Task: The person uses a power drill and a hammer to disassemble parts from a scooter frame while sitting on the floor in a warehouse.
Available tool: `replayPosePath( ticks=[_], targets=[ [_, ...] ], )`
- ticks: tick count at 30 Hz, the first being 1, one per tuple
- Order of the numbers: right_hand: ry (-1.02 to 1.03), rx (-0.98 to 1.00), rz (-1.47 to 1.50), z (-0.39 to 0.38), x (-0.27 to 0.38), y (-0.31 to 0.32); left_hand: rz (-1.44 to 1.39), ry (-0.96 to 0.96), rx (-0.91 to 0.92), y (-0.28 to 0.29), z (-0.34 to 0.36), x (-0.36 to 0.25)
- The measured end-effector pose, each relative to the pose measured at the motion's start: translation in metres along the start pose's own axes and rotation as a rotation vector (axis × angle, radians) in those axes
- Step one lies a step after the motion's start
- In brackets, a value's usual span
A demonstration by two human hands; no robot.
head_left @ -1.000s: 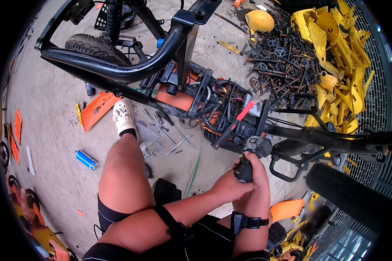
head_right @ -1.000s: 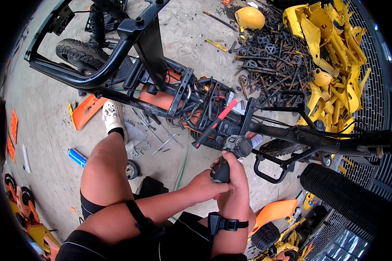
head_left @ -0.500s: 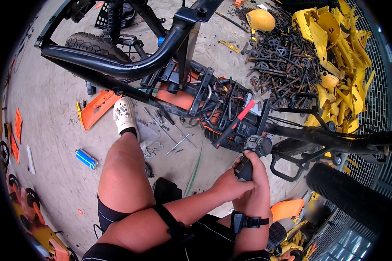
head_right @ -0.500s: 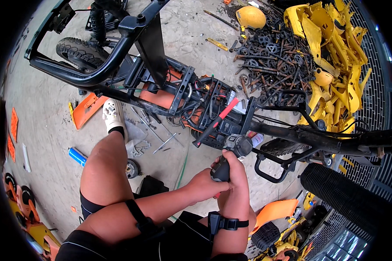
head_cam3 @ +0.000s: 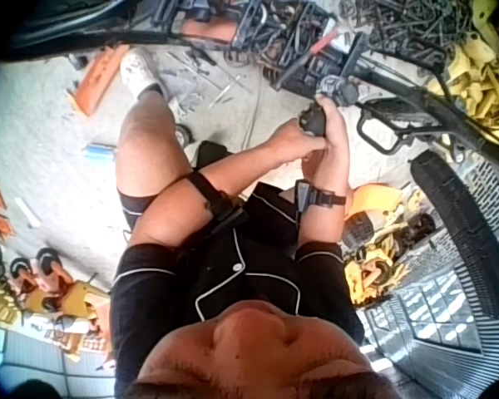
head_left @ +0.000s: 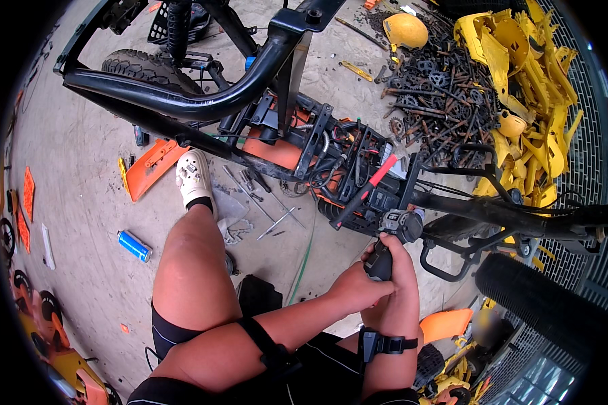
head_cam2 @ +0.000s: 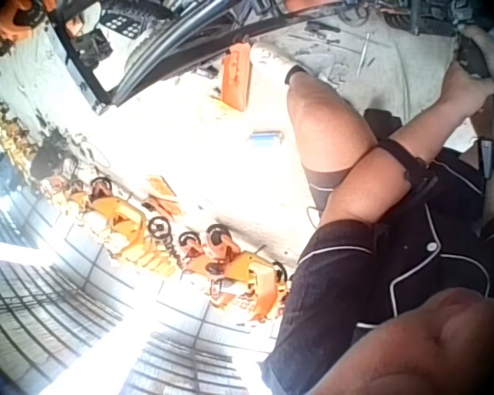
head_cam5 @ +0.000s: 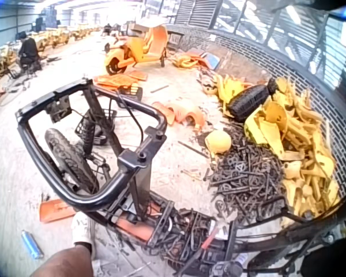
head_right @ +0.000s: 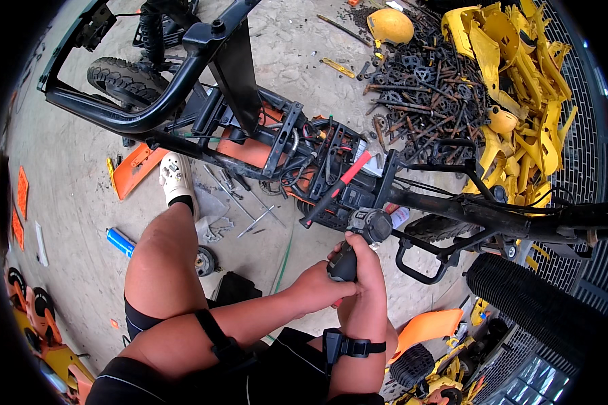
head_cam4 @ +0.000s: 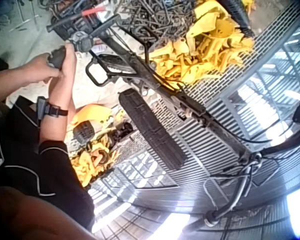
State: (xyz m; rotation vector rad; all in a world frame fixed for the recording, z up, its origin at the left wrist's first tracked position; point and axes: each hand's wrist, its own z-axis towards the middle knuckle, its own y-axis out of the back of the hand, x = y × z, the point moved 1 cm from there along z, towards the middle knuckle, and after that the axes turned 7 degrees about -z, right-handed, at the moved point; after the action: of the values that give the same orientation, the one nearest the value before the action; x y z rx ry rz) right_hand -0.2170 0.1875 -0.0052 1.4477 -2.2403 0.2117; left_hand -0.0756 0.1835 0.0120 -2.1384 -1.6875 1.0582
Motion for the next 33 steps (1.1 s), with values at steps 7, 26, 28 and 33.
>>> replayPosePath(
  ticks=[7,26,28,33],
  targets=[
    [-0.003,0.006,-0.014,0.002,-0.002,0.000,0.005,0.000,0.004,0.002,-0.001,0.000],
    [0.048,0.149,0.210,0.000,-0.009,0.011,0.233,0.124,0.060,-0.003,-0.003,-0.016],
    [0.070,0.152,0.179,0.001,-0.010,0.014,0.265,0.115,0.071,-0.003,-0.005,-0.013],
    [0.184,0.143,0.202,-0.012,-0.005,0.018,0.390,-0.082,0.069,-0.011,-0.019,-0.019]
  ],
)
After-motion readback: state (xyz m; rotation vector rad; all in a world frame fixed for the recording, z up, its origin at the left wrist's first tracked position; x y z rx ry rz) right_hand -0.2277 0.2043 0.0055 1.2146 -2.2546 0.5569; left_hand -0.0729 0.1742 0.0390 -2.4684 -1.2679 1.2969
